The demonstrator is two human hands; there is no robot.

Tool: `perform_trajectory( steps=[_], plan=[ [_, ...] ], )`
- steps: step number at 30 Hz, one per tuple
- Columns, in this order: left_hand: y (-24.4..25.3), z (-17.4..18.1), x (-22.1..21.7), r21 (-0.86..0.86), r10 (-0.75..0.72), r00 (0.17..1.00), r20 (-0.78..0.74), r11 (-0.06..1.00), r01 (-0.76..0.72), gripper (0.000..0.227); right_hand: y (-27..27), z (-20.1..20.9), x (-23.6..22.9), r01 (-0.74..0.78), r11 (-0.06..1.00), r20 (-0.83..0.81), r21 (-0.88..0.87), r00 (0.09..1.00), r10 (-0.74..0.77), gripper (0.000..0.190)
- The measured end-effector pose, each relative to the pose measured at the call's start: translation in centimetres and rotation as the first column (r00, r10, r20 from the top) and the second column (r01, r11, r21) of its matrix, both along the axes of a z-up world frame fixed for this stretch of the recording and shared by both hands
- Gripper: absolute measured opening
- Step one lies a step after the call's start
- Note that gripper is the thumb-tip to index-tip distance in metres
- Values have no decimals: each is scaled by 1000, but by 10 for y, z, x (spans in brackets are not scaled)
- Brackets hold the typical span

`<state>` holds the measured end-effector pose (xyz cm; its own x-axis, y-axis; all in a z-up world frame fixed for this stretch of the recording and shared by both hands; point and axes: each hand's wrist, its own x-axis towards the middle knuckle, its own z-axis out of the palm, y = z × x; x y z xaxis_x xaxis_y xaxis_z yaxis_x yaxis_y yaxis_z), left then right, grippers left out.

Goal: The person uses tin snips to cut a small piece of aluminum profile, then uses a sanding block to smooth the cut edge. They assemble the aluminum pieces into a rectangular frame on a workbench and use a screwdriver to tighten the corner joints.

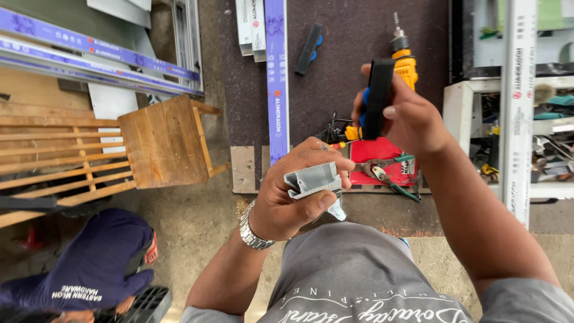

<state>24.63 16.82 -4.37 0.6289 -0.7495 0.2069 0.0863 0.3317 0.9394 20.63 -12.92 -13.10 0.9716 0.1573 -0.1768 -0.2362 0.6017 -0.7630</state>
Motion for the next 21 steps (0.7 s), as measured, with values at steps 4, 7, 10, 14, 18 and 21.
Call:
perform_trajectory(
  steps=[4,7,10,14,18,21],
  plan=[
    [-9,6,-6,-96,-138,990,20,986,139,59,20,68,-39,66,990,110,-127,993,-52,49],
    [-14,10,-13,-100,-239,970,39,965,242,69,27,110,-63,111,900,257,-422,966,1,38],
    [-19,11,-21,-117,-325,944,52,937,328,74,32,153,-88,190,683,330,-705,941,79,32],
    [-23,9,-32,-139,-322,931,172,928,346,74,55,199,-103,444,624,588,-643,808,32,32],
    [-21,9,-43,-129,-323,916,237,924,360,71,65,234,-119,493,675,643,-549,765,-36,35],
    [-24,14,-48,-136,-305,906,295,925,356,72,59,239,-122,365,745,597,-558,800,55,36]
  ],
)
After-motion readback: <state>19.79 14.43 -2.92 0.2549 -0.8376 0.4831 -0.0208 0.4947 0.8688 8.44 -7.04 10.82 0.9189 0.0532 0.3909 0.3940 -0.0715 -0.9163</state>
